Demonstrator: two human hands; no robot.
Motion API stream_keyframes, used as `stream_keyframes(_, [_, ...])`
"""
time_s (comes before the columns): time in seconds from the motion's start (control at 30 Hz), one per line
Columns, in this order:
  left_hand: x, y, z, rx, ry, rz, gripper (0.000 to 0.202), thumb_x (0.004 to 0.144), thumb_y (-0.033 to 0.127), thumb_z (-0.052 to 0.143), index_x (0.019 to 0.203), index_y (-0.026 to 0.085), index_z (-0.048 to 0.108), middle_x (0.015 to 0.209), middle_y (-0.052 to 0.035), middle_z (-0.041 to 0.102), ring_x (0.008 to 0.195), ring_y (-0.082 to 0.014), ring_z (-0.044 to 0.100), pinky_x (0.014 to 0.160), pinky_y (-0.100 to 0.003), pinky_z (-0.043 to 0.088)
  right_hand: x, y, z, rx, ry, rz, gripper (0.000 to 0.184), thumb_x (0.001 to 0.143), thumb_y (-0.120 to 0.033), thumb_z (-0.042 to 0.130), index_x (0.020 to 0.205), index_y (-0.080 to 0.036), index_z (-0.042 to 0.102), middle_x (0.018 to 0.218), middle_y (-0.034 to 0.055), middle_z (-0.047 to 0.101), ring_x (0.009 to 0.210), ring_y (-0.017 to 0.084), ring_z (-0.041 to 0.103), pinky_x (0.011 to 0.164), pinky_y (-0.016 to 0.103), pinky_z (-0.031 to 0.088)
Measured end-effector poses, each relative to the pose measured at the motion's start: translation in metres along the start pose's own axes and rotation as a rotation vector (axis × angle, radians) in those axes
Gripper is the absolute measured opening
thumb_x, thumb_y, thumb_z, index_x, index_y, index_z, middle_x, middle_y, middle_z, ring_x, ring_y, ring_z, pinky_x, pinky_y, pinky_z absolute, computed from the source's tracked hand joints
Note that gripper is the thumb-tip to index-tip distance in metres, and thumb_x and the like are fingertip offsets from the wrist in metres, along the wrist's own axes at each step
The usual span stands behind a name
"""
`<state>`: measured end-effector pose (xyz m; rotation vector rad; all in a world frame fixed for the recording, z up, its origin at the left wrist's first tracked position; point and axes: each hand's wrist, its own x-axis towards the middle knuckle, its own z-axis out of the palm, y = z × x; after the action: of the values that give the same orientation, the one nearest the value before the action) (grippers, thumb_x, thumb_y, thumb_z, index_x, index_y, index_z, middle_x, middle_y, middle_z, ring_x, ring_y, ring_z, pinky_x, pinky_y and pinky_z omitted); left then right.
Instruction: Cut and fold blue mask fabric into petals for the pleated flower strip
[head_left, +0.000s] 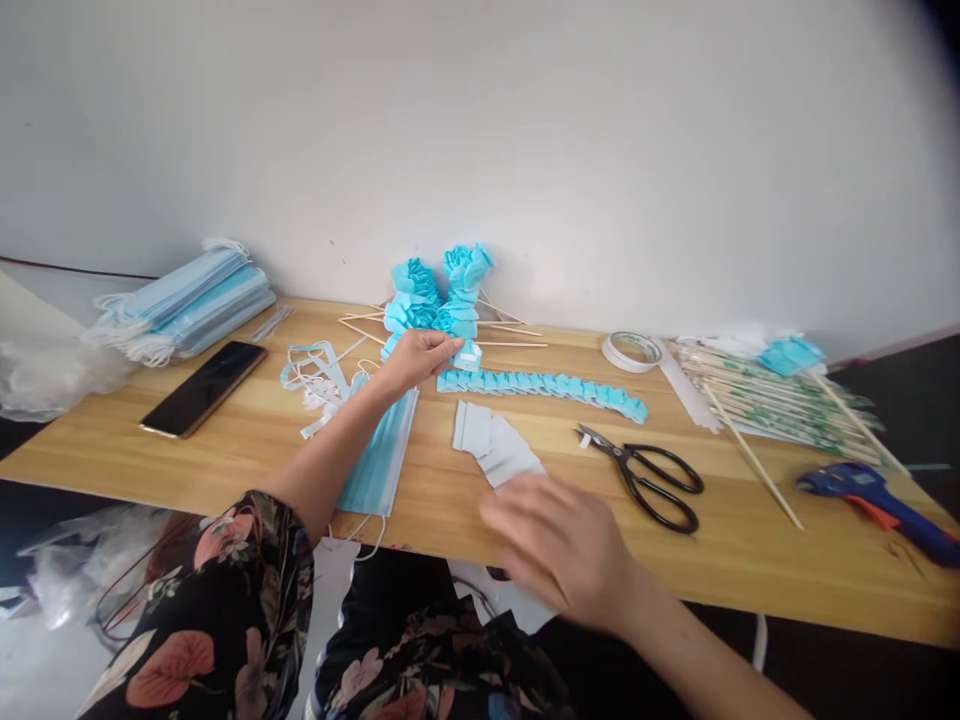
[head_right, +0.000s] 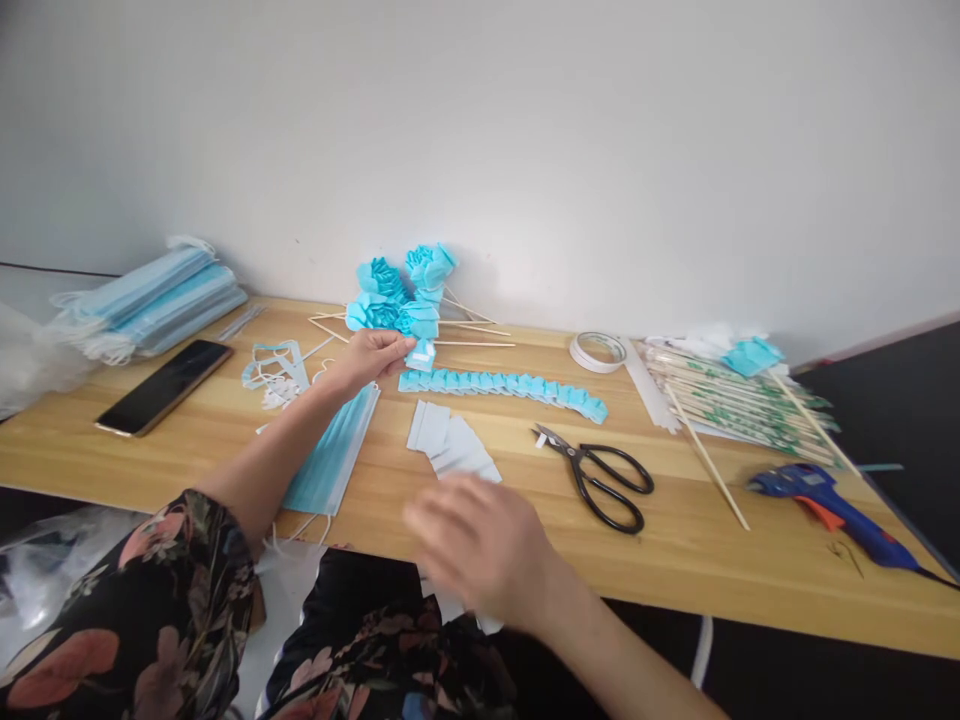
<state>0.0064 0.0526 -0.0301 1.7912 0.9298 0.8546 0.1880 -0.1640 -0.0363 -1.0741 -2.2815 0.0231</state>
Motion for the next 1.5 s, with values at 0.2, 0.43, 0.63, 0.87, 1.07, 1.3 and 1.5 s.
stream_keyframes(0.2, [-0.005,0.006,0.005,0.057,-0.095,0.038,0.055,0.083,0.059,0.054,0.049,0.017,0.044,0.044,0.0038,0.040,0.044,-0.0063,0.032,0.046,-0.023,0.025,0.031,0.035,0.039,-0.343,-0.205,0.284,0.035,0.092,-0.040,0.057,0.121,-0.021,0.061,0.109,0.0141,0.067,0.096,0.030,0.059,0.063,0.038,0.055])
stream_keyframes(0.43, [-0.011,0.011,0.017,0.268,-0.446,0.044,0.049,0.084,0.054,0.053,0.052,0.017,0.049,0.048,0.0019,0.048,0.047,-0.0091,0.040,0.049,-0.023,0.030,0.007,0.031,0.021,-0.172,-0.314,0.040,0.018,0.092,-0.024,0.058,0.107,-0.018,0.065,0.108,0.0106,0.067,0.098,0.026,0.059,0.080,0.040,0.054])
stream_keyframes(0.63, [-0.021,-0.004,0.033,0.558,-0.416,0.054,0.045,0.085,0.043,0.049,0.048,0.018,0.050,0.047,-0.0006,0.051,0.048,-0.0121,0.041,0.050,-0.025,0.024,-0.016,0.035,-0.007,-0.016,-0.298,-0.003,0.014,0.089,-0.024,0.061,0.100,-0.018,0.067,0.111,0.0102,0.069,0.106,0.025,0.061,0.093,0.042,0.052])
stream_keyframes(0.87, [-0.045,0.017,0.022,0.939,-0.248,0.099,0.032,0.088,0.040,0.047,0.077,0.021,0.069,0.073,-0.0074,0.069,0.062,-0.0186,0.054,0.055,-0.027,0.024,-0.030,0.048,-0.030,-0.095,-0.049,-0.043,0.024,0.094,-0.025,0.054,0.115,-0.018,0.064,0.115,0.0105,0.070,0.109,0.024,0.061,0.093,0.045,0.054])
stream_keyframes(1.07, [-0.075,0.020,-0.013,0.982,-0.326,-0.024,0.039,0.093,0.045,0.038,0.091,0.023,0.070,0.097,-0.0050,0.073,0.088,-0.0247,0.064,0.069,-0.030,0.038,-0.069,0.086,-0.062,-0.316,0.059,0.185,0.025,0.094,-0.016,0.052,0.114,-0.019,0.065,0.105,0.0107,0.072,0.095,0.025,0.065,0.083,0.042,0.055])
stream_keyframes(1.3, [-0.092,-0.016,-0.033,0.885,-0.250,-0.124,0.037,0.091,0.047,0.041,0.096,0.023,0.068,0.095,-0.0039,0.072,0.084,-0.0225,0.064,0.072,-0.030,0.043,-0.098,0.105,-0.069,-0.371,-0.080,0.350,0.028,0.095,-0.025,0.053,0.121,-0.019,0.062,0.113,0.0109,0.069,0.102,0.027,0.063,0.089,0.044,0.052])
stream_keyframes(1.5, [-0.098,-0.026,-0.025,0.944,-0.142,0.020,0.034,0.093,0.040,0.042,0.104,0.020,0.067,0.089,-0.0055,0.067,0.081,-0.0216,0.062,0.073,-0.031,0.044,-0.106,0.112,-0.057,-0.340,-0.120,0.445,0.035,0.096,-0.028,0.049,0.130,-0.021,0.057,0.122,0.0109,0.066,0.109,0.027,0.062,0.093,0.044,0.051])
